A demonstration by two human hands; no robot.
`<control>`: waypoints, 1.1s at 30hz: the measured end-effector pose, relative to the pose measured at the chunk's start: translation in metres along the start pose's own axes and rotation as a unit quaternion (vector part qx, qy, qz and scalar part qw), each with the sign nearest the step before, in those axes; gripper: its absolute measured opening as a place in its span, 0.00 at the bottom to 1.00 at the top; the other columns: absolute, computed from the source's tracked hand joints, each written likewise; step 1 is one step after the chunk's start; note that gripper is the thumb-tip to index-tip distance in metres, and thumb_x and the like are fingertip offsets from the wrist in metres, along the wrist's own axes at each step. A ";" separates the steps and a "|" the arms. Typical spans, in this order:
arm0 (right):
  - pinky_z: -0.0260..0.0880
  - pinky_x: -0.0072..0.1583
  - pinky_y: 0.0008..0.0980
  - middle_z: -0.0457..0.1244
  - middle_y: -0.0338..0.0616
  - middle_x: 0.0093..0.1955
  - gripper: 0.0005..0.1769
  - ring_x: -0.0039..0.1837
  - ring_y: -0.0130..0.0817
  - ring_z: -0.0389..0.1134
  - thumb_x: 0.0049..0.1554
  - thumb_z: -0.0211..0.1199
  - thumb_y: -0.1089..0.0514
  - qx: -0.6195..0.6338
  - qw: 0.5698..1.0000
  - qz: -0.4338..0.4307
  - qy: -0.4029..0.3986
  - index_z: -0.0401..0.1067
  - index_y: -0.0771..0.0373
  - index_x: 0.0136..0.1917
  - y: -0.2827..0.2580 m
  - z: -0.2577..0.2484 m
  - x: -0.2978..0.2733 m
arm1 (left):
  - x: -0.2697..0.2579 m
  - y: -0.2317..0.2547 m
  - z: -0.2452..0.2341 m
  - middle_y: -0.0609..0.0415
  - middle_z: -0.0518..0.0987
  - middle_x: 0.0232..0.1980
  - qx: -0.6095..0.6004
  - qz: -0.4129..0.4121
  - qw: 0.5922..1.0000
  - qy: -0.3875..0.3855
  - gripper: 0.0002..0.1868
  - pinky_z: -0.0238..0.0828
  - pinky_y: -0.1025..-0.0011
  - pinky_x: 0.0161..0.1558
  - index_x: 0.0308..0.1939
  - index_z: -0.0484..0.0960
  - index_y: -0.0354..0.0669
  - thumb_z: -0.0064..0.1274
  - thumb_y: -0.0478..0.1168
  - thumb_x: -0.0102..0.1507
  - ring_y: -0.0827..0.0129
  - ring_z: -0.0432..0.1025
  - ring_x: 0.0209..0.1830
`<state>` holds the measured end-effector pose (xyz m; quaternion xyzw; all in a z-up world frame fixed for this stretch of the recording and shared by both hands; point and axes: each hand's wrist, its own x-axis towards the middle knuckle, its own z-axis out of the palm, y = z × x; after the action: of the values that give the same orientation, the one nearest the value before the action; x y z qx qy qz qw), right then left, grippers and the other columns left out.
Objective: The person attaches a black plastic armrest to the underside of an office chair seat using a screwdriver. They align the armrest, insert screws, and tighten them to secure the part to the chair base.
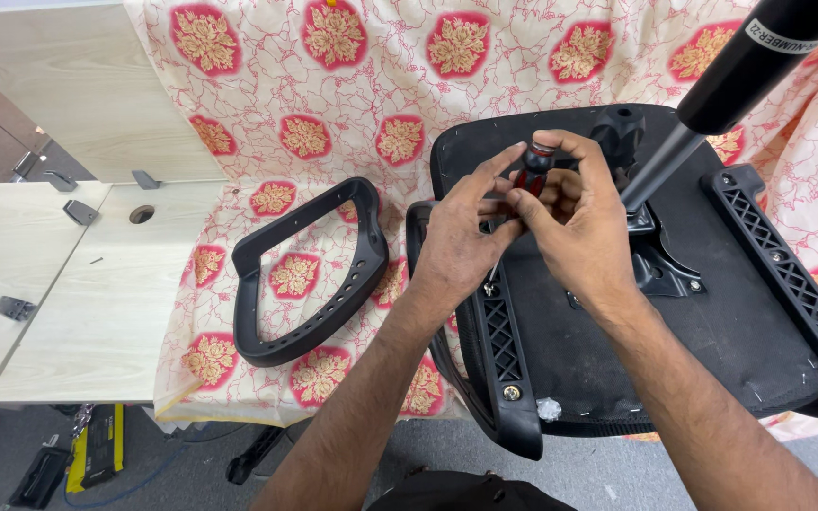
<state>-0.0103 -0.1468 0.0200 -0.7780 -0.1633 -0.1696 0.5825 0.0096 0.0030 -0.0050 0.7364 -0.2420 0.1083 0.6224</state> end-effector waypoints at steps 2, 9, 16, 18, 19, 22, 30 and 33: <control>0.75 0.59 0.27 0.68 0.47 0.57 0.29 0.59 0.27 0.71 0.65 0.59 0.71 0.057 0.998 -0.004 -0.006 0.55 0.57 0.75 0.003 -0.002 0.000 | -0.009 -0.004 -0.003 0.49 0.79 0.55 -0.003 0.000 1.000 0.001 0.37 0.81 0.70 0.56 0.72 0.66 0.50 0.59 0.26 0.62 0.65 0.80 0.56; 0.75 0.62 0.28 0.66 0.50 0.59 0.25 0.57 0.27 0.70 0.72 0.55 0.69 0.059 0.992 -0.099 0.049 0.52 0.60 0.78 0.010 -0.022 -0.013 | -0.065 -0.019 -0.017 0.50 0.83 0.50 0.240 -0.021 0.968 -0.064 0.10 0.76 0.64 0.54 0.52 0.84 0.46 0.52 0.34 0.68 0.58 0.79 0.49; 0.66 0.33 0.27 0.67 0.50 0.51 0.27 0.33 0.28 0.66 0.66 0.58 0.60 -0.024 0.992 0.108 0.059 0.53 0.58 0.74 0.011 -0.023 -0.024 | -0.063 -0.027 -0.006 0.48 0.79 0.45 0.338 -0.065 0.932 -0.115 0.13 0.72 0.61 0.55 0.53 0.85 0.48 0.54 0.40 0.65 0.56 0.76 0.49; 0.68 0.31 0.31 0.69 0.48 0.49 0.27 0.32 0.30 0.68 0.61 0.62 0.57 -0.145 0.967 0.211 0.009 0.59 0.58 0.71 0.013 -0.022 -0.032 | -0.056 -0.031 -0.004 0.50 0.78 0.46 0.353 -0.128 0.914 -0.154 0.12 0.73 0.63 0.53 0.52 0.85 0.49 0.54 0.42 0.66 0.58 0.76 0.48; 0.69 0.33 0.31 0.70 0.47 0.48 0.27 0.33 0.30 0.69 0.59 0.64 0.56 -0.169 0.960 0.224 -0.012 0.62 0.58 0.69 0.014 -0.021 -0.036 | -0.055 -0.032 -0.004 0.50 0.79 0.44 0.363 -0.095 0.915 -0.148 0.11 0.73 0.63 0.53 0.49 0.85 0.49 0.55 0.42 0.65 0.58 0.76 0.48; 0.72 0.37 0.33 0.72 0.45 0.46 0.27 0.33 0.32 0.70 0.55 0.68 0.53 -0.224 0.936 0.265 -0.061 0.67 0.57 0.66 0.020 -0.014 -0.045 | -0.054 -0.039 -0.006 0.51 0.79 0.41 0.396 -0.006 0.908 -0.135 0.08 0.73 0.61 0.51 0.44 0.84 0.48 0.57 0.42 0.63 0.57 0.77 0.47; 0.76 0.47 0.38 0.72 0.46 0.47 0.28 0.44 0.36 0.75 0.56 0.67 0.52 -0.256 0.921 0.288 -0.063 0.67 0.56 0.68 0.037 -0.008 -0.049 | -0.053 -0.054 0.003 0.47 0.77 0.42 0.491 0.086 0.853 -0.158 0.11 0.76 0.62 0.44 0.47 0.77 0.47 0.57 0.45 0.64 0.56 0.79 0.40; 0.75 0.53 0.40 0.72 0.45 0.49 0.28 0.51 0.39 0.75 0.56 0.68 0.51 -0.275 0.925 0.253 -0.063 0.67 0.56 0.67 0.042 -0.005 -0.047 | -0.052 -0.058 0.012 0.48 0.78 0.43 0.507 0.100 0.845 -0.140 0.12 0.77 0.63 0.41 0.45 0.75 0.45 0.57 0.46 0.64 0.56 0.79 0.36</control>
<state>-0.0333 -0.1659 -0.0352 -0.9321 0.0560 -0.0056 0.3578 -0.0079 0.0090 -0.0815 0.9283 -0.3108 0.1732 0.1077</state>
